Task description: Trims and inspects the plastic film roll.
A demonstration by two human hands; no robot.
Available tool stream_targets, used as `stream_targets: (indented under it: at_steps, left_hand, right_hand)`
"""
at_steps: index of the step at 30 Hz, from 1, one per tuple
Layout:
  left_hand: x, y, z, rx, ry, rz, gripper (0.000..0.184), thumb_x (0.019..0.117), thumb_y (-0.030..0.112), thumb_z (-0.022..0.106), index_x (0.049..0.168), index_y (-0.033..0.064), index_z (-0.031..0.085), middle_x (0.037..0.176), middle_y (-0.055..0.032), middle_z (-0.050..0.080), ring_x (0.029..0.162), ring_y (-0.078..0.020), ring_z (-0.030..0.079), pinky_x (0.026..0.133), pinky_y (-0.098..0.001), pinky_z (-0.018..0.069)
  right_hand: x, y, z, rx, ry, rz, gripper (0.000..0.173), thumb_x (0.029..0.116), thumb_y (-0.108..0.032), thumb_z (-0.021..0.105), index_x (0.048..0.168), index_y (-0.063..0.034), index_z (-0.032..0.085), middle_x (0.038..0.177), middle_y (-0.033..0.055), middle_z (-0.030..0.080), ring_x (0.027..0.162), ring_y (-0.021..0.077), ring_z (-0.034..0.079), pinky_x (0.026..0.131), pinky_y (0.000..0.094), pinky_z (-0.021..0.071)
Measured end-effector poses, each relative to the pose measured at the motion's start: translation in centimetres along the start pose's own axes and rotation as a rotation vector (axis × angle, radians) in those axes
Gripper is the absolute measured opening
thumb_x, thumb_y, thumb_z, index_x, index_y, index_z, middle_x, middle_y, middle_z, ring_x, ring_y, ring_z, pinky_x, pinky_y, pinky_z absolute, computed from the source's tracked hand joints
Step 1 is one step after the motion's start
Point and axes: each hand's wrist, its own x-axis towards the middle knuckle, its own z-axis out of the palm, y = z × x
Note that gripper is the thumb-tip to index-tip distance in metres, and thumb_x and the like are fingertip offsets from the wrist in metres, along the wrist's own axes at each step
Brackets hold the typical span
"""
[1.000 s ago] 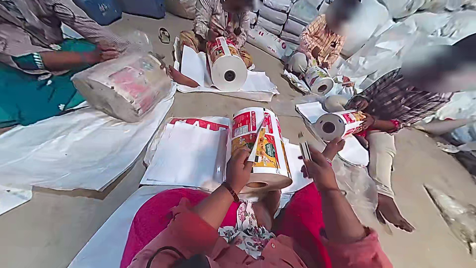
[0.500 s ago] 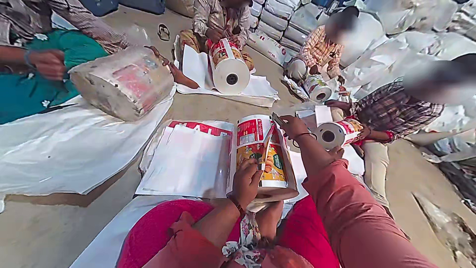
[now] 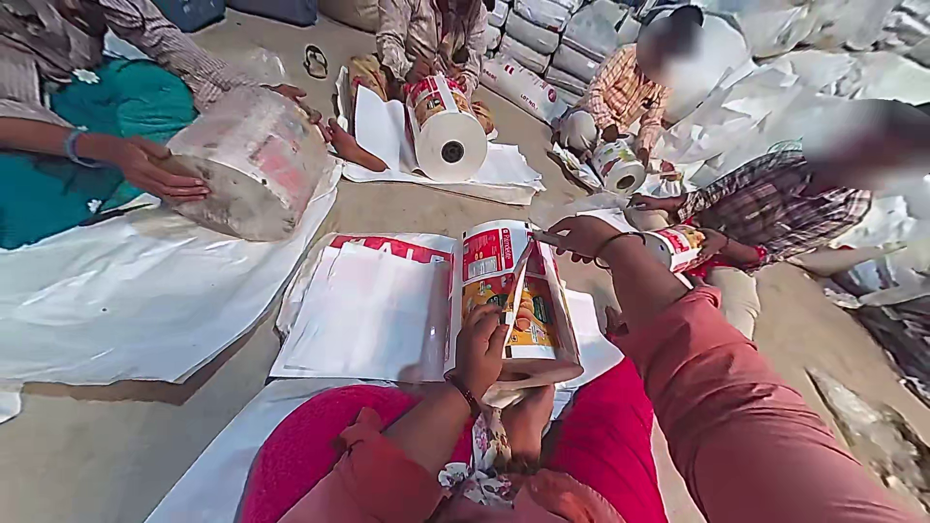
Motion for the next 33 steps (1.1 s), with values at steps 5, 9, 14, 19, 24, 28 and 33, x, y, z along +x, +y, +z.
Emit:
stream_targets:
  at_steps: [5, 9, 14, 19, 24, 28, 33]
  left_hand:
    - [0.8, 0.7, -0.8, -0.059, 0.077, -0.04, 0.025, 0.0991, 0.006, 0.053, 0.102, -0.0077, 0.074, 0.121, -0.0214, 0.07, 0.121, -0.0246, 0.064, 0.106, -0.035, 0.05]
    - [2.2, 0.8, -2.8, -0.023, 0.203, -0.001, 0.025, 0.1003, 0.007, 0.053, 0.103, -0.0059, 0.074, 0.115, -0.0186, 0.071, 0.116, -0.0223, 0.065, 0.103, -0.037, 0.0507]
    - [4.4, 0.1, -8.6, 0.16, 0.38, -0.26, 0.033, 0.1058, 0.018, 0.052, 0.097, -0.009, 0.068, 0.12, -0.0231, 0.066, 0.12, -0.0298, 0.061, 0.107, -0.0469, 0.0463]
    - [4.8, -4.0, -15.1, 0.155, 0.676, -0.741, 0.047, 0.1084, 0.031, 0.049, 0.136, -0.0062, 0.055, 0.139, -0.0259, 0.056, 0.131, -0.0319, 0.054, 0.111, -0.0496, 0.0426]
    - [3.5, -4.9, -17.0, 0.358, 0.796, -0.646, 0.055, 0.0942, 0.021, 0.067, 0.141, -0.0054, 0.052, 0.14, -0.0189, 0.058, 0.131, -0.0211, 0.056, 0.11, -0.031, 0.0454]
    - [3.9, -1.3, -13.0, 0.184, 0.418, -0.27, 0.048, 0.0953, 0.008, 0.059, 0.138, -0.0103, 0.046, 0.136, -0.0233, 0.054, 0.124, -0.0238, 0.057, 0.103, -0.0314, 0.0496]
    - [1.3, 10.7, -7.8, -0.167, -0.617, -0.006, 0.012, 0.0987, 0.013, 0.058, 0.096, 0.0032, 0.066, 0.096, 0.0022, 0.069, 0.092, -0.0055, 0.067, 0.086, -0.0282, 0.0567]
  right_hand:
    - [-5.0, 2.5, 4.8, 0.477, 0.352, 0.046, 0.048, 0.1052, -0.016, 0.054, 0.152, -0.0165, 0.047, 0.105, 0.0123, 0.073, 0.063, 0.02, 0.065, 0.056, 0.0386, 0.0555]
    - [-9.4, 3.2, 12.1, 1.058, 0.541, -0.066, 0.047, 0.1051, -0.009, 0.051, 0.152, -0.0092, 0.045, 0.099, 0.0124, 0.069, 0.059, 0.0141, 0.06, 0.05, 0.0285, 0.0507]
    - [-11.6, 4.0, 16.6, 1.192, 0.639, -0.141, 0.054, 0.1041, -0.006, 0.05, 0.156, -0.0062, 0.036, 0.111, 0.0152, 0.066, 0.069, 0.015, 0.065, 0.059, 0.0296, 0.0571]
    - [-14.4, 6.0, 14.2, 1.17, 0.608, -0.2, 0.049, 0.0908, -0.007, 0.064, 0.138, -0.0072, 0.051, 0.099, 0.0064, 0.063, 0.068, 0.0128, 0.061, 0.062, 0.0328, 0.0556]
    - [-22.6, 9.2, 13.1, 1.529, 0.015, -0.958, 0.012, 0.0924, -0.024, 0.072, 0.09, -0.0234, 0.06, 0.073, -0.0086, 0.057, 0.057, 0.0026, 0.051, 0.052, 0.0189, 0.0431]
    - [-31.8, 8.1, 13.8, 1.367, -0.161, -1.273, 0.021, 0.0985, -0.026, 0.065, 0.078, -0.0192, 0.063, 0.067, -0.0074, 0.066, 0.067, 0.0101, 0.069, 0.067, 0.0289, 0.0593]
    - [-33.7, 10.0, 16.9, 1.369, -0.731, -1.336, 0.022, 0.1, -0.019, 0.061, 0.083, -0.0049, 0.062, 0.088, 0.0124, 0.075, 0.091, 0.0293, 0.076, 0.087, 0.0444, 0.0619]
